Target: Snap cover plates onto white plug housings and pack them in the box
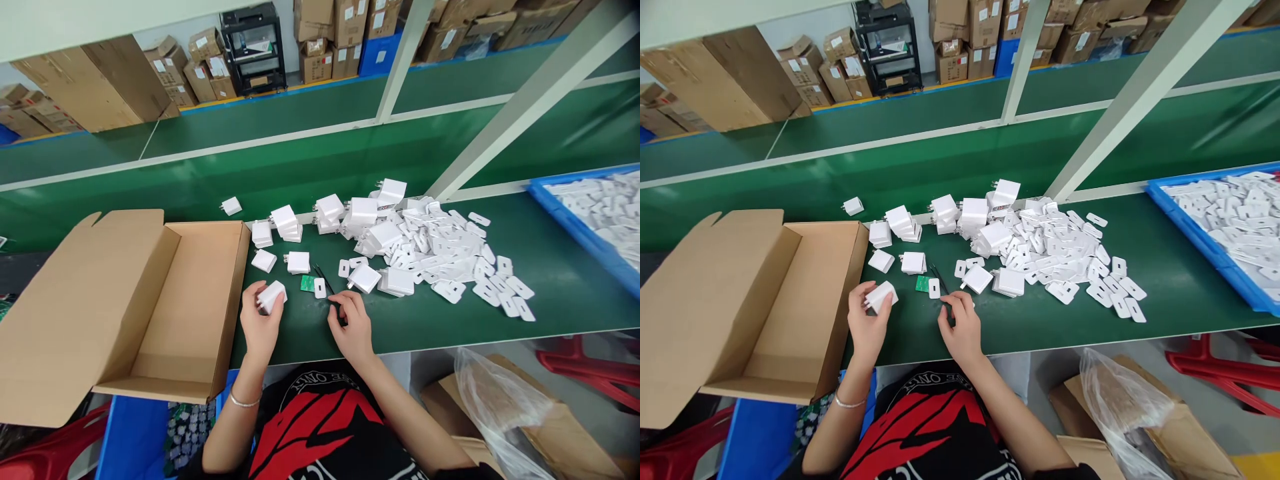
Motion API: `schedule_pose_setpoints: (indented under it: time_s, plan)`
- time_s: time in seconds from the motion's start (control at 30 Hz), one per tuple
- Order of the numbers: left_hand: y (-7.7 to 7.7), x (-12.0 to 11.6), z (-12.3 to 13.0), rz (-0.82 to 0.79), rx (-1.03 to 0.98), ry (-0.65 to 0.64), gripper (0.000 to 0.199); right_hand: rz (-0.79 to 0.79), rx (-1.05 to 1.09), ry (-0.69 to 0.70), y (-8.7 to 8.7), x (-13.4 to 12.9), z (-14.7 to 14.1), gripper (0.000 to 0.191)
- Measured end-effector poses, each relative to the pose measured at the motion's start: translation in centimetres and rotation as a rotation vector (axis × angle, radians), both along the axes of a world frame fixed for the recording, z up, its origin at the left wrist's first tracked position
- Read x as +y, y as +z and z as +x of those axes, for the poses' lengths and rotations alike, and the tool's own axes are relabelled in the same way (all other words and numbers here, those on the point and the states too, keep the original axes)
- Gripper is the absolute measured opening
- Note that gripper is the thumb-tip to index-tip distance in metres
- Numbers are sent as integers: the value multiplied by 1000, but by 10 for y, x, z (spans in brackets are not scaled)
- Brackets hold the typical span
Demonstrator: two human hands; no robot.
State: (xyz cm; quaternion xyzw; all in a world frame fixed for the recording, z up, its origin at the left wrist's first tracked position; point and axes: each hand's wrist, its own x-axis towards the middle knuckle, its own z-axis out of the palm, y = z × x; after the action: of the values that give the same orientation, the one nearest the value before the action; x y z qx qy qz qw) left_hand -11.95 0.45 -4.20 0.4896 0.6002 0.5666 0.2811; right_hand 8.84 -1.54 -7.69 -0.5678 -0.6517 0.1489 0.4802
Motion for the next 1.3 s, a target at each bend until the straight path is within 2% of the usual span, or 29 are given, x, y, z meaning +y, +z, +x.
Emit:
schedule_pose_setpoints:
  time_s: [0.07, 0.13, 0.3, 0.43, 0.53, 1.13, 1.2, 1.3]
  plan:
    - [2, -1, -3, -45, -353, -88, 39, -7, 1, 32, 0, -1, 1, 19]
    - [5, -4, -6, -83, -541, -232, 42, -14, 6, 53, -1, -1, 1, 18]
    - [17, -15, -1, -101, -758, -502, 59, -36, 13, 95, -1, 0, 1, 16]
    - [24, -21, 6, -103, -837, -609, 59, -63, 3, 115, -2, 1, 2, 16]
    - [25, -22, 10, -126, -883, -632, 59, -82, -8, 131, -1, 1, 2, 16]
    - [22, -25, 8, -164, -867, -639, 59, -102, -110, 167, -2, 3, 2, 17]
    - [19, -25, 7, -155, -698, -566, 61, -99, -117, 166, -2, 3, 1, 17]
    - [8, -21, 2, -168, -177, -347, 59, -94, -128, 162, -2, 3, 0, 18]
